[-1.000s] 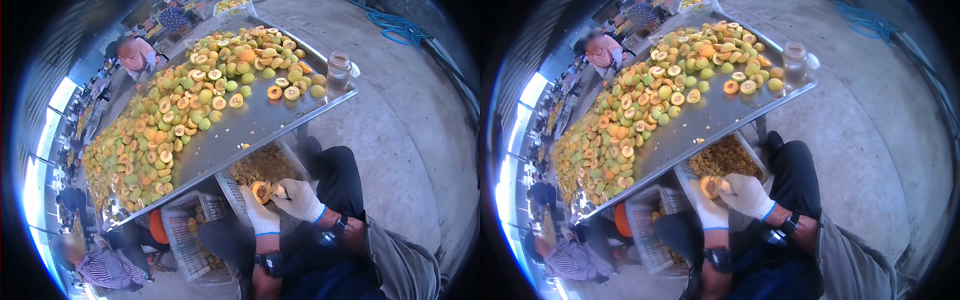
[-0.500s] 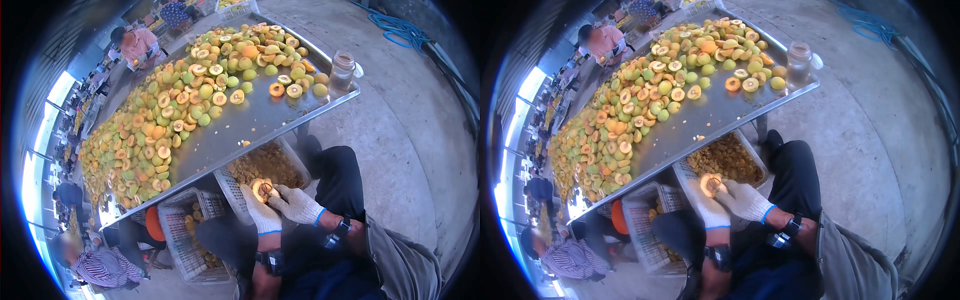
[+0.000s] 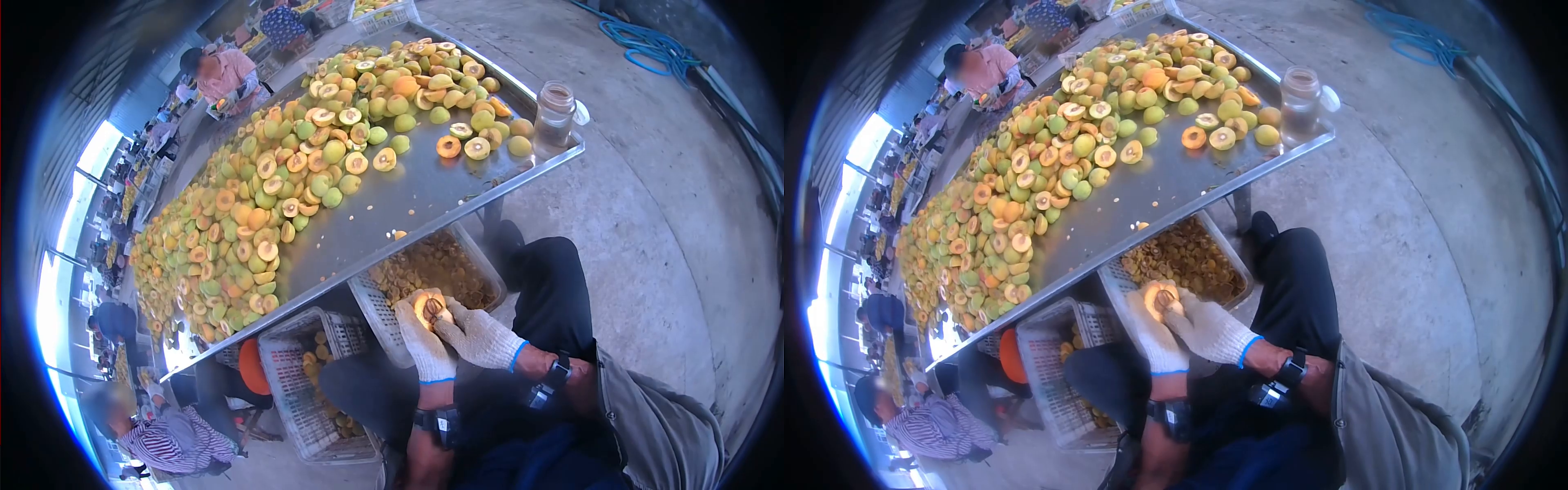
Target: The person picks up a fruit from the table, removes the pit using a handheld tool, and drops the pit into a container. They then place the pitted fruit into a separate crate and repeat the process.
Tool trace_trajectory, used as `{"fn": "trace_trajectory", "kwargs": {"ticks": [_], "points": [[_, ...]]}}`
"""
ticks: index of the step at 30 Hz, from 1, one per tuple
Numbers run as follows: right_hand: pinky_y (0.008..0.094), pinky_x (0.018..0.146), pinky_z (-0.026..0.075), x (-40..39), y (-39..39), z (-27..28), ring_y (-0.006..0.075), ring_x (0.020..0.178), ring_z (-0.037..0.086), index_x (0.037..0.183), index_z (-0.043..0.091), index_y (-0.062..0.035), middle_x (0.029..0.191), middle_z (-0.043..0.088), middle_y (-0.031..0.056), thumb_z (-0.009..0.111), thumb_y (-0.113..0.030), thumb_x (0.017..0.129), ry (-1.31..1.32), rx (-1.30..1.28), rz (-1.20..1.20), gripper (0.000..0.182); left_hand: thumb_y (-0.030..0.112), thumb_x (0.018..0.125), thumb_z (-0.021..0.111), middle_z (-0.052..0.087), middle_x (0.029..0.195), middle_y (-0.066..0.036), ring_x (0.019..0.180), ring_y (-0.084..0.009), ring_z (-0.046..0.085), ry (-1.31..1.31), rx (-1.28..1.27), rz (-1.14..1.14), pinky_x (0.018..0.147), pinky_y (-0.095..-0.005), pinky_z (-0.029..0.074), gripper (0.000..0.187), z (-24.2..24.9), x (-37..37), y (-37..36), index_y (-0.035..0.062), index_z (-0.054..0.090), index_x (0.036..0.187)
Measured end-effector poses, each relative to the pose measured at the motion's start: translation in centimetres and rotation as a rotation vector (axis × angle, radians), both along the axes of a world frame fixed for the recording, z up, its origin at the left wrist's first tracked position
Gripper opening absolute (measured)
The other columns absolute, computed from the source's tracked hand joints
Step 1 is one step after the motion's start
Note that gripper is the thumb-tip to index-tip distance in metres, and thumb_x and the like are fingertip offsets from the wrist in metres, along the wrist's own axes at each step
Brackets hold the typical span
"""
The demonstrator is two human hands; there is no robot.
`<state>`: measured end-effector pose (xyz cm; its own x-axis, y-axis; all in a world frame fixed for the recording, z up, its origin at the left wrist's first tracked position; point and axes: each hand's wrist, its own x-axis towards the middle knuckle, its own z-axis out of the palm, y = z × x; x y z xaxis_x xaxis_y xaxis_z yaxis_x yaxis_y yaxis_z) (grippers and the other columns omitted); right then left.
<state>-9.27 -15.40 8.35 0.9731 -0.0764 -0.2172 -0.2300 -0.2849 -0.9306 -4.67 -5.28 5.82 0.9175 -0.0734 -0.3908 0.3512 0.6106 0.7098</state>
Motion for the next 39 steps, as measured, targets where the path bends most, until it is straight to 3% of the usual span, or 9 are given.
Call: {"fn": "trace_trajectory", "kwargs": {"ticks": [3,5,9,11,12,15,18,23,39], "points": [[0.0563,0.077,0.051,-0.2,-0.1,1.3,0.0528,0.087,0.068,0.121,0.059,0.0068,0.091,0.068,0.0351,0.05,-0.039,0.107,0.036,-0.083,0.022,0.048,0.055,0.105,0.051,0.063,0.107,-0.011,0.095,-0.0245,0.061,0.033,0.013,-0.032,0.086,-0.039,0.053,0.051,1.6,-0.2,-0.5,0.0063,0.057,0.116],[0.0564,0.077,0.051,-0.3,0.0,0.5,0.0525,0.086,0.068,0.121,0.059,0.0071,0.09,0.068,0.0348,0.051,-0.038,0.107,0.003,-0.078,0.013,0.048,0.033,0.099,0.055,0.064,0.101,-0.015,0.09,-0.0278,0.063,0.023,-0.009,0.06,0.083,-0.0397,0.055,0.032,1.8,-0.4,-0.8,0.0016,0.061,0.106],[0.0563,0.076,0.051,-0.7,-0.2,0.5,0.0516,0.083,0.067,0.121,0.059,0.0076,0.087,0.068,0.0334,0.052,-0.037,0.106,-0.056,0.027,0.013,0.047,0.034,0.099,0.056,0.065,0.098,-0.016,0.089,-0.029,0.064,0.0,0.019,-0.11,0.086,-0.0397,0.055,0.034,1.6,-0.2,0.4,0.0011,0.061,0.106],[0.0557,0.075,0.051,-0.5,-0.2,1.3,0.051,0.081,0.067,0.121,0.059,0.0078,0.086,0.068,0.0324,0.053,-0.036,0.106,-0.041,-0.04,0.03,0.047,0.048,0.106,0.049,0.063,0.112,-0.017,0.091,-0.0312,0.066,-0.071,-0.03,-0.122,0.086,-0.0476,0.057,0.044,0.8,0.3,0.5,0.0063,0.055,0.117],[0.0551,0.073,0.052,-0.4,-0.2,1.6,0.0504,0.079,0.067,0.122,0.059,0.008,0.084,0.068,0.0315,0.054,-0.036,0.105,-0.023,-0.107,0.047,0.047,0.048,0.106,0.049,0.063,0.112,-0.017,0.091,-0.0312,0.066,-0.073,-0.03,-0.125,0.086,-0.0476,0.057,0.044,1.0,0.3,0.4,0.0063,0.055,0.117],[0.054,0.069,0.052,-0.4,0.0,0.0,0.0491,0.073,0.067,0.121,0.059,0.0082,0.08,0.067,0.0297,0.055,-0.036,0.105,-0.153,-0.022,0.072,0.047,0.044,0.106,0.049,0.063,0.113,-0.018,0.091,-0.0336,0.066,-0.049,0.004,-0.078,0.087,-0.0507,0.057,0.04,1.6,0.4,0.5,0.0057,0.055,0.117],[0.0532,0.068,0.052,-0.6,0.3,0.7,0.0487,0.073,0.067,0.124,0.057,0.0083,0.083,0.067,0.0302,0.055,-0.037,0.105,-0.108,-0.037,0.065,0.049,0.038,0.106,0.048,0.064,0.112,-0.018,0.091,-0.0353,0.067,-0.088,-0.022,-0.121,0.088,-0.0522,0.057,0.035,1.8,0.4,1.0,0.0061,0.055,0.117],[0.0542,0.069,0.051,-0.7,0.3,2.5,0.0496,0.078,0.067,0.129,0.052,0.0075,0.088,0.067,0.0331,0.055,-0.038,0.105,-0.081,-0.142,0.007,0.051,0.032,0.103,0.048,0.066,0.103,-0.018,0.089,-0.0352,0.068,-0.066,0.072,0.023,0.084,-0.0502,0.059,0.032,2.7,0.2,0.0,0.003,0.057,0.112],[0.0561,0.07,0.051,-1.1,0.4,2.6,0.0516,0.08,0.067,0.132,0.049,0.0081,0.09,0.066,0.0345,0.053,-0.035,0.105,-0.163,-0.071,-0.028,0.051,0.028,0.099,0.052,0.067,0.097,-0.019,0.082,-0.0355,0.068,0.037,-0.02,0.045,0.079,-0.0491,0.06,0.028,3.6,0.2,-0.2,0.0012,0.059,0.106]]}}
